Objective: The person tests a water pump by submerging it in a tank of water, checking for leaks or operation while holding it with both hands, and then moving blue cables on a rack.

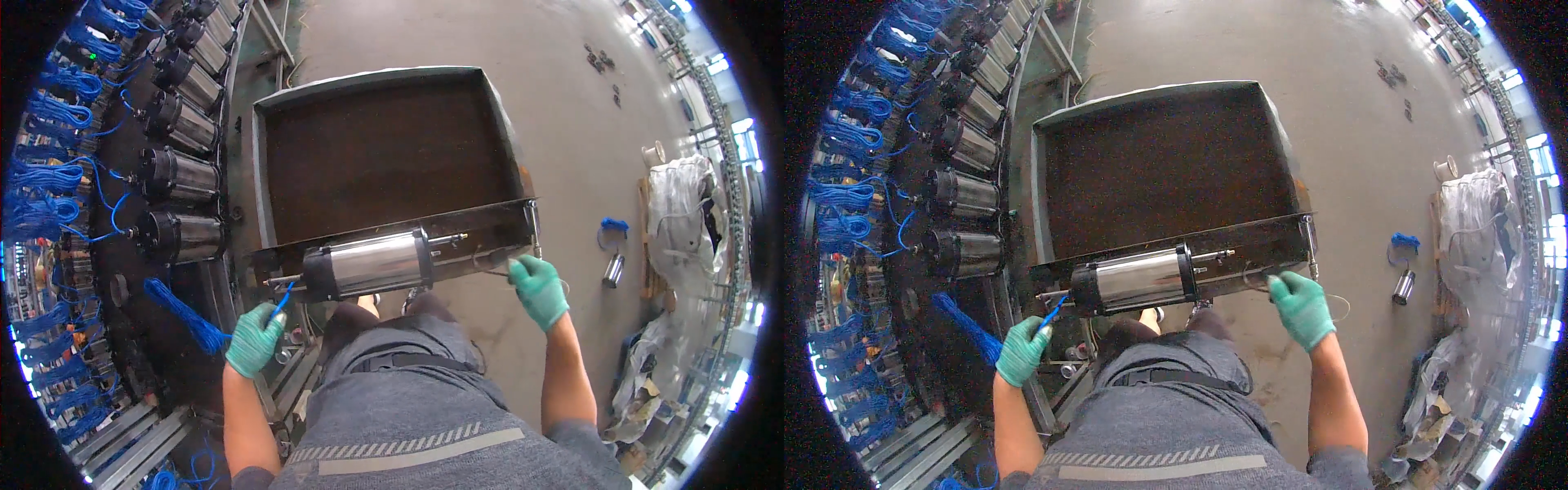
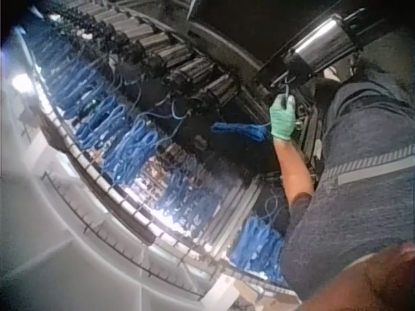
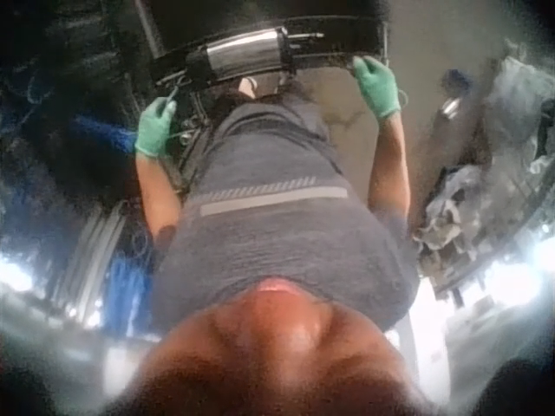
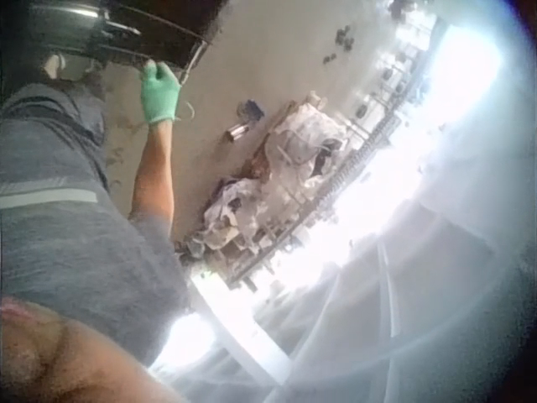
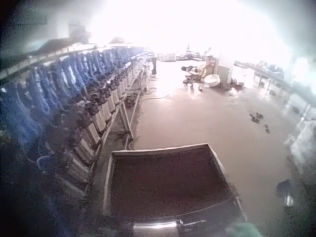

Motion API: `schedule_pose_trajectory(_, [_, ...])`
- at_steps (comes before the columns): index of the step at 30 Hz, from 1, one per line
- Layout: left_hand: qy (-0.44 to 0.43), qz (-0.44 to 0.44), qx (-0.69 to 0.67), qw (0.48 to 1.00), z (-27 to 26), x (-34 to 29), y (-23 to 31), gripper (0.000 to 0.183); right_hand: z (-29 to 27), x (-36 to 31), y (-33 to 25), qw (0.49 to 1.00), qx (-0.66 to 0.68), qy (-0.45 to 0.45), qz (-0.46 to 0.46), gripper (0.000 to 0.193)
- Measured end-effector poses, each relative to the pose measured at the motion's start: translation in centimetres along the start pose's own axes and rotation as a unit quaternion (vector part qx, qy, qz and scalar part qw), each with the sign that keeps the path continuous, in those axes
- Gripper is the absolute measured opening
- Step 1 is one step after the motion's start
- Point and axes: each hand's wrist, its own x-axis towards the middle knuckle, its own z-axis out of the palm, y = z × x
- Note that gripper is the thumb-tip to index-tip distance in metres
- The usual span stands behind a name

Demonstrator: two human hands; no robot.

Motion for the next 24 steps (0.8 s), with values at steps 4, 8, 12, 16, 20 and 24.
schedule_pose_trajectory(4, [0.031,0.007,-0.072,0.997,-0.9,2.0,-0.3,0.024,2.9,2.6,-2.0,0.998,0.003,-0.065,-0.013,0.037])
schedule_pose_trajectory(8, [-0.025,-0.112,-0.369,0.922,-0.6,2.5,1.7,0.026,4.6,4.2,-4.1,0.993,0.091,-0.047,-0.052,0.036])
schedule_pose_trajectory(12, [-0.008,-0.135,-0.521,0.843,0.1,3.2,1.7,0.028,3.8,2.7,-7.6,0.988,0.146,-0.034,-0.041,0.033])
schedule_pose_trajectory(16, [-0.045,-0.115,-0.46,0.879,-0.4,3.3,1.5,0.03,3.8,2.8,-8.4,0.983,0.181,-0.038,0.0,0.03])
schedule_pose_trajectory(20, [-0.041,-0.098,-0.429,0.897,-0.9,2.9,0.9,0.031,2.8,4.5,-7.3,0.982,0.187,-0.038,-0.011,0.029])
schedule_pose_trajectory(24, [-0.054,-0.097,-0.449,0.887,-1.0,3.0,0.9,0.03,2.0,3.4,-8.1,0.976,0.215,-0.017,-0.002,0.029])
